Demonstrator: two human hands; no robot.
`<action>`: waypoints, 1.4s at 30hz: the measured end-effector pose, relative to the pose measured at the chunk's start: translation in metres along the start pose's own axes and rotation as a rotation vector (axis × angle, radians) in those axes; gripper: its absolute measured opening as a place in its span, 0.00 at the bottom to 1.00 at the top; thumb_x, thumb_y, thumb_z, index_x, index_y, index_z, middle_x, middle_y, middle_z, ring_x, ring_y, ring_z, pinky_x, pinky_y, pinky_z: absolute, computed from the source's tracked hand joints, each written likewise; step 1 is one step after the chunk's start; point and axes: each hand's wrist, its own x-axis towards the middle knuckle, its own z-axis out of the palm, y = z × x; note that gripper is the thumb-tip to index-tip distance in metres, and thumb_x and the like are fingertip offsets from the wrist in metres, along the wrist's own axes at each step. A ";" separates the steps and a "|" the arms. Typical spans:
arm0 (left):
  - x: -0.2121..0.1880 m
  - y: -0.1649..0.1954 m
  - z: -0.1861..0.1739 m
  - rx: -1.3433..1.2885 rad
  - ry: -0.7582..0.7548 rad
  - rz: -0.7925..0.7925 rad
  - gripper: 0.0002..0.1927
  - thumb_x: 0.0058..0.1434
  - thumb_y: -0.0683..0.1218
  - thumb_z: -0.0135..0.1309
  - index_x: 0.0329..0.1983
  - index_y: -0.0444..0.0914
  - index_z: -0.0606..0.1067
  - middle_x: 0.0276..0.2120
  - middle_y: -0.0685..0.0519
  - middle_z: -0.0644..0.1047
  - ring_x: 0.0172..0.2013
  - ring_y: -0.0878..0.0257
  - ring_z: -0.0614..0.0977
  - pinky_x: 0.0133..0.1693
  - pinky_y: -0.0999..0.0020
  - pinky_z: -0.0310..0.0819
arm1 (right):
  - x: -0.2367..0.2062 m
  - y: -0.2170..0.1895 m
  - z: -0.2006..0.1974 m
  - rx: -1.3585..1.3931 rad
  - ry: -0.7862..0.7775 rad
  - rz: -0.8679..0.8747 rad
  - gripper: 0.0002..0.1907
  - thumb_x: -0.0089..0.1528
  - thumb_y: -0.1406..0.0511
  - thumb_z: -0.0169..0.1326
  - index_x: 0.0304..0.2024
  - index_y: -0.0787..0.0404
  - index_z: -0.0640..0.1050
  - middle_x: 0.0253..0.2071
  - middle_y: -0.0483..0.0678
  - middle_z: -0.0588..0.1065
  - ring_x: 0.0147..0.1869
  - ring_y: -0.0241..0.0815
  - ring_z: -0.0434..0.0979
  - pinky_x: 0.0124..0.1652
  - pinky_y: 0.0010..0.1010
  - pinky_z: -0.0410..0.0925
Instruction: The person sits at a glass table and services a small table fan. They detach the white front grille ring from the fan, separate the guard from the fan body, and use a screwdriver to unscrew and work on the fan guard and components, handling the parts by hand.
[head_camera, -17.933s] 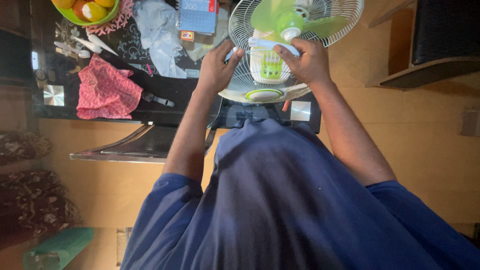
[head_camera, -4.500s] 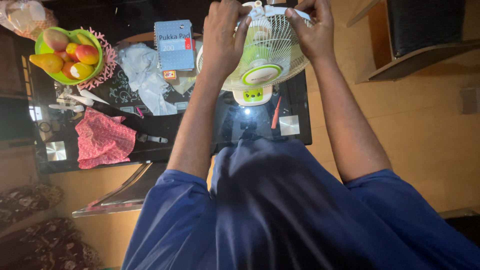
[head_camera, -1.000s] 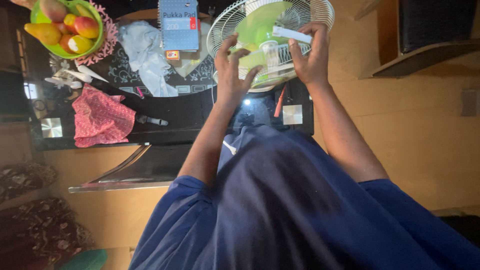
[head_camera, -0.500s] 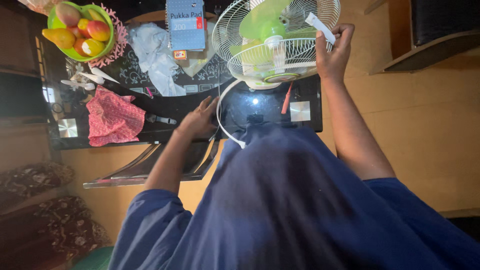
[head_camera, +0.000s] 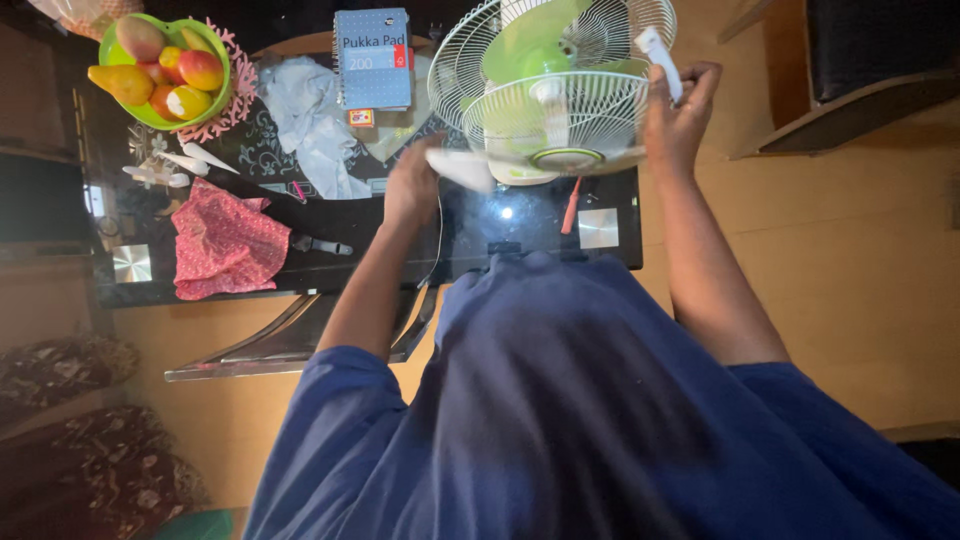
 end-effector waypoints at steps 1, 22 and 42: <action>0.007 0.000 0.000 -0.014 0.060 -0.025 0.13 0.71 0.45 0.43 0.52 0.36 0.75 0.42 0.44 0.80 0.46 0.46 0.82 0.49 0.55 0.74 | 0.001 -0.001 -0.002 -0.018 0.018 0.017 0.20 0.75 0.58 0.61 0.51 0.63 0.65 0.44 0.46 0.65 0.48 0.38 0.68 0.49 0.32 0.67; 0.074 0.022 0.001 -0.558 0.130 0.092 0.26 0.79 0.60 0.44 0.45 0.33 0.76 0.32 0.59 0.74 0.36 0.72 0.71 0.39 0.72 0.69 | 0.039 0.001 -0.032 0.451 0.012 0.594 0.18 0.72 0.53 0.54 0.43 0.61 0.80 0.45 0.49 0.83 0.49 0.36 0.84 0.50 0.32 0.78; 0.073 0.005 -0.011 -1.299 -0.148 -0.281 0.14 0.72 0.52 0.51 0.52 0.38 0.75 0.40 0.57 0.78 0.38 0.70 0.78 0.40 0.73 0.73 | 0.022 0.012 -0.035 0.588 -0.047 0.785 0.20 0.73 0.54 0.52 0.43 0.67 0.80 0.31 0.44 0.75 0.29 0.34 0.72 0.30 0.30 0.66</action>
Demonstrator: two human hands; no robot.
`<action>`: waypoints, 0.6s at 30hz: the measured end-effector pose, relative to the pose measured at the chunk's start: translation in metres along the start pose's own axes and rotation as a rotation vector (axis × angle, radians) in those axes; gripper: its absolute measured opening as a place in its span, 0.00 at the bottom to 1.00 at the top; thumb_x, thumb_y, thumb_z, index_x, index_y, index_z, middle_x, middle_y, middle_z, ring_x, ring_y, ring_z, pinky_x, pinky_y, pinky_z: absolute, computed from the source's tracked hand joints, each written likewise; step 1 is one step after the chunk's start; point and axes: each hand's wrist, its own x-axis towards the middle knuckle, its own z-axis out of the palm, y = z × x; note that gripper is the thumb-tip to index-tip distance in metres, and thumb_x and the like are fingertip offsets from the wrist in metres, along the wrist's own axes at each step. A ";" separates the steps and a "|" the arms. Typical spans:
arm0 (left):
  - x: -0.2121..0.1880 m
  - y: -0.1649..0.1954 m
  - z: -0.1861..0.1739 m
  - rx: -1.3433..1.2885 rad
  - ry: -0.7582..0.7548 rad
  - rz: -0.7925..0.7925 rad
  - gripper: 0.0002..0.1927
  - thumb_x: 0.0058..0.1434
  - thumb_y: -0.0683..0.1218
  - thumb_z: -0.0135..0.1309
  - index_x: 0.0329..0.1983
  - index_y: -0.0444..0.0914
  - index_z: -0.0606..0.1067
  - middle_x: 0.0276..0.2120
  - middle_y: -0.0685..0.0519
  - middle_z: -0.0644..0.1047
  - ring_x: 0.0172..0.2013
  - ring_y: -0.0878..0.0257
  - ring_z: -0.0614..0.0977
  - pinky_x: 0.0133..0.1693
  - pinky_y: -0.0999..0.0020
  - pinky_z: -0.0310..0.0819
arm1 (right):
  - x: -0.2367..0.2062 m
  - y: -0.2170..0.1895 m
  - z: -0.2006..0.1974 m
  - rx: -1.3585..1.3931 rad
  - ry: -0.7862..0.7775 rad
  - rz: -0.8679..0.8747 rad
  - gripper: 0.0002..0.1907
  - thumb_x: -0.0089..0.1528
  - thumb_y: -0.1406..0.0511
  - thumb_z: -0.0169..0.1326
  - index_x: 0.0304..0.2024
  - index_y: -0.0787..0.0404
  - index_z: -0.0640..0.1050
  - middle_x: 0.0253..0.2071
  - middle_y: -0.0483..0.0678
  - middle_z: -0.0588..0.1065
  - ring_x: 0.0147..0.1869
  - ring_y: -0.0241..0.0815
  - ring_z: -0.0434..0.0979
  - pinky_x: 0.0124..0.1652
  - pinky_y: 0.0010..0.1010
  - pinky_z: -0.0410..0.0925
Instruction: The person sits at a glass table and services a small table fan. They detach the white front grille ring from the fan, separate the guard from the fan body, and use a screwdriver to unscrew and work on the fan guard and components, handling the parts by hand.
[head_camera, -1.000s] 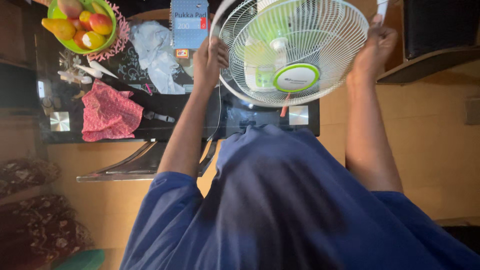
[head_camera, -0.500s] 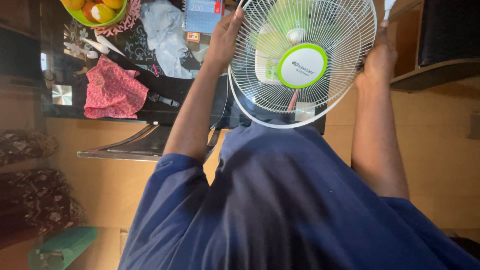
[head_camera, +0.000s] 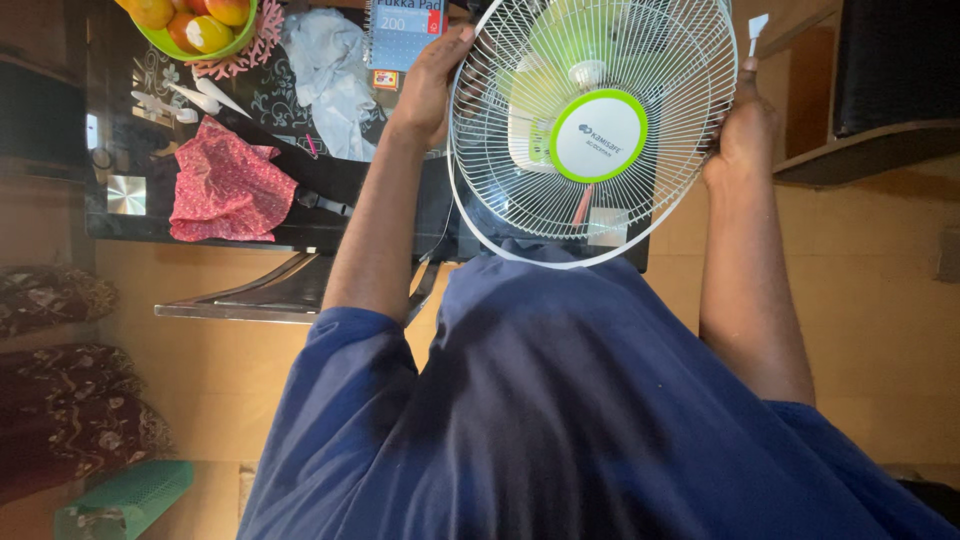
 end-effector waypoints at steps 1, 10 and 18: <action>-0.001 0.001 0.000 -0.015 -0.031 -0.005 0.15 0.73 0.52 0.51 0.52 0.37 0.76 0.41 0.57 0.78 0.39 0.70 0.78 0.41 0.73 0.74 | 0.000 0.000 0.000 -0.036 0.005 0.001 0.21 0.75 0.53 0.53 0.41 0.65 0.80 0.26 0.41 0.71 0.24 0.31 0.65 0.25 0.28 0.60; -0.013 0.008 0.002 -0.089 -0.050 -0.057 0.14 0.75 0.52 0.49 0.49 0.37 0.76 0.31 0.56 0.76 0.26 0.69 0.75 0.24 0.72 0.66 | -0.003 -0.002 0.004 -0.011 -0.038 0.041 0.20 0.75 0.54 0.51 0.38 0.63 0.78 0.23 0.38 0.67 0.20 0.29 0.59 0.22 0.26 0.55; -0.019 0.021 0.012 -0.057 -0.105 -0.044 0.13 0.76 0.51 0.44 0.45 0.38 0.74 0.29 0.55 0.74 0.24 0.66 0.73 0.24 0.70 0.65 | -0.004 -0.007 0.008 -0.049 -0.014 0.055 0.19 0.75 0.54 0.50 0.41 0.63 0.80 0.24 0.38 0.69 0.21 0.28 0.59 0.23 0.25 0.54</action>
